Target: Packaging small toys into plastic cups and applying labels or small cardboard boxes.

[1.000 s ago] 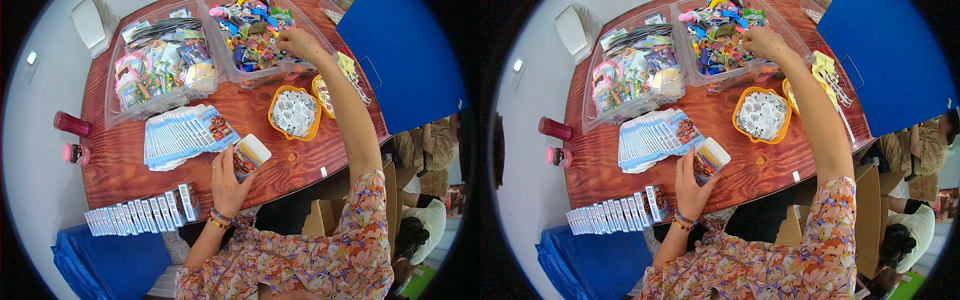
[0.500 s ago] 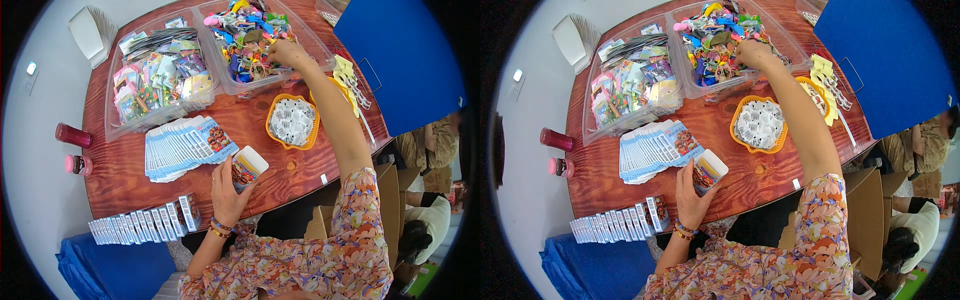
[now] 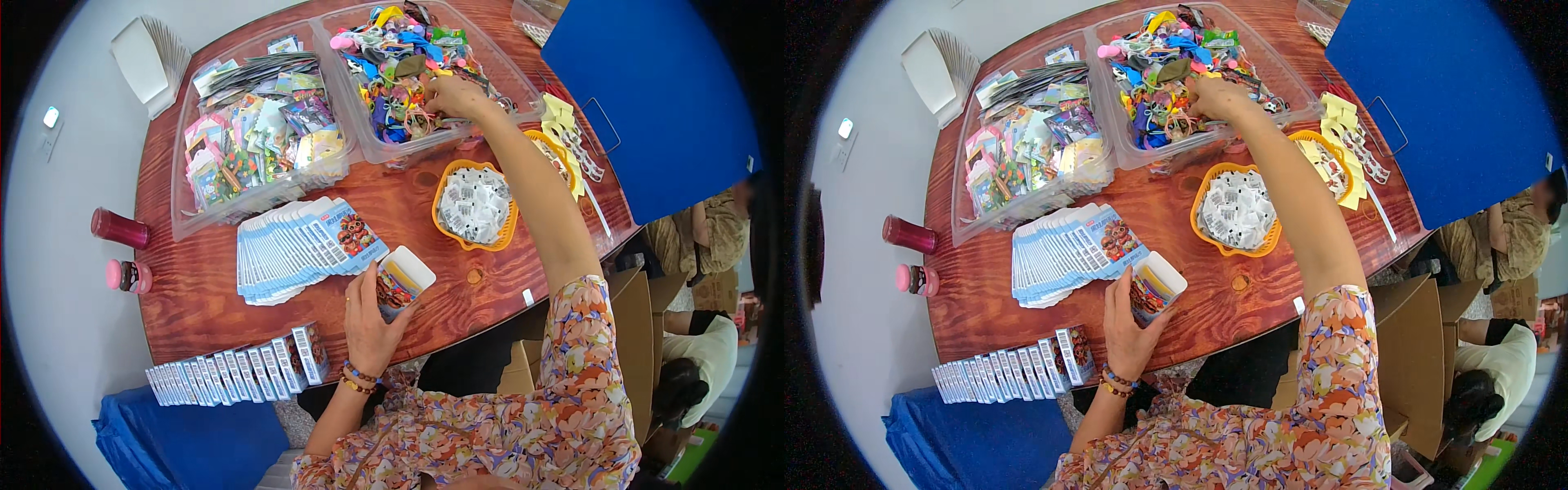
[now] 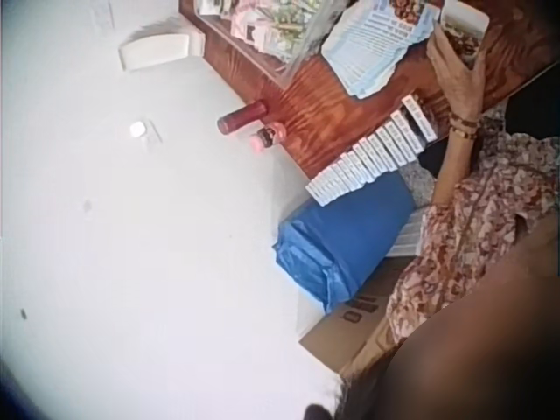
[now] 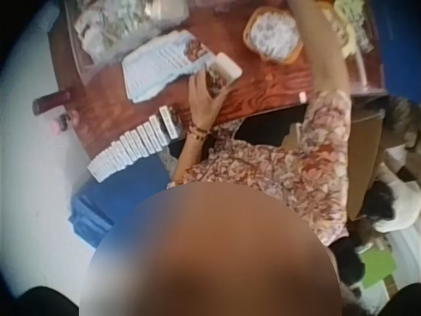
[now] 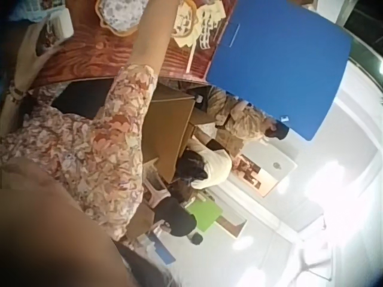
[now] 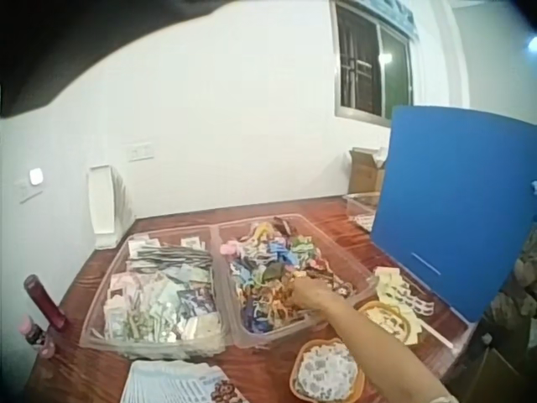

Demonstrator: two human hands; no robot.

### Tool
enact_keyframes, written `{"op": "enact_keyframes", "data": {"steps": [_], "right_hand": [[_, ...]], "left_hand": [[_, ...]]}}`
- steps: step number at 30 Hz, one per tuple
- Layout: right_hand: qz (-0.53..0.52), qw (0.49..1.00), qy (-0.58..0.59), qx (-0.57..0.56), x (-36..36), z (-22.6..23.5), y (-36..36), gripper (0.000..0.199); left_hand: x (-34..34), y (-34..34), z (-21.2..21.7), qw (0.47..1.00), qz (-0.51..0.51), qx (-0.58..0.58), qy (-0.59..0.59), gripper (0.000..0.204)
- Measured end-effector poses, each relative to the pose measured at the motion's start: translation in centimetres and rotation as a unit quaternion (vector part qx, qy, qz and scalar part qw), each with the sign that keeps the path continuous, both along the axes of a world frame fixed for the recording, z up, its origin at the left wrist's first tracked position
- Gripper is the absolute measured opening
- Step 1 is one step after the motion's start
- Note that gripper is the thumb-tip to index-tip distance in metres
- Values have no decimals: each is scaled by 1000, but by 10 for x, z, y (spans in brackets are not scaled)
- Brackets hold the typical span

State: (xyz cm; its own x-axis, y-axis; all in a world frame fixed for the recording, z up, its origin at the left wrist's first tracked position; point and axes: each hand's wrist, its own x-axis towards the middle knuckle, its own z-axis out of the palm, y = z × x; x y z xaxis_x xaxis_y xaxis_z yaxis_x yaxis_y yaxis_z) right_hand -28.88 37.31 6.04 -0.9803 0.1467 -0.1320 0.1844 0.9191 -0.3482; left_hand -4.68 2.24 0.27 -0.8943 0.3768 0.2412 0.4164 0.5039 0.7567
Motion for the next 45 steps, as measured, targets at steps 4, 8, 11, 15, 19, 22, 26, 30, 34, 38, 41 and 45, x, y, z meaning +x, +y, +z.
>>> {"op": "enact_keyframes", "data": {"steps": [4,8,11,15,19,22,26,30,34,38,41,45], "right_hand": [[-2,996,28,-79,3,-4,15,24],[11,994,89,-58,36,32,23,19],[154,941,97,-284,104,52,-32,18],[269,939,132,-170,187,43,-123,16],[267,952,127,-78,219,40,-143,15],[268,946,154,-99,228,31,-130,15],[46,988,145,-19,210,20,-60,20],[52,996,41,65,206,-3,-48,23],[92,989,118,16,200,-35,-30,17],[45,996,58,-56,202,-19,-21,19],[37,948,50,-314,205,-16,-7,23],[2,923,40,-382,211,-3,-10,21]], "left_hand": [[0,0,0,1000,0,1,2,86],[-4,1,1,999,21,-4,31,84],[-8,6,1,998,42,6,45,80],[-6,4,-1,999,36,2,18,83],[4,12,-1,1000,15,21,4,87],[11,9,-3,999,20,29,2,86],[14,9,-1,999,14,8,31,86],[16,14,-1,999,0,-14,30,82],[15,16,-2,999,-18,10,29,81],[15,13,-1,1000,-4,10,19,81],[14,19,1,999,-20,21,15,81],[15,24,4,999,-26,13,24,82]]}}
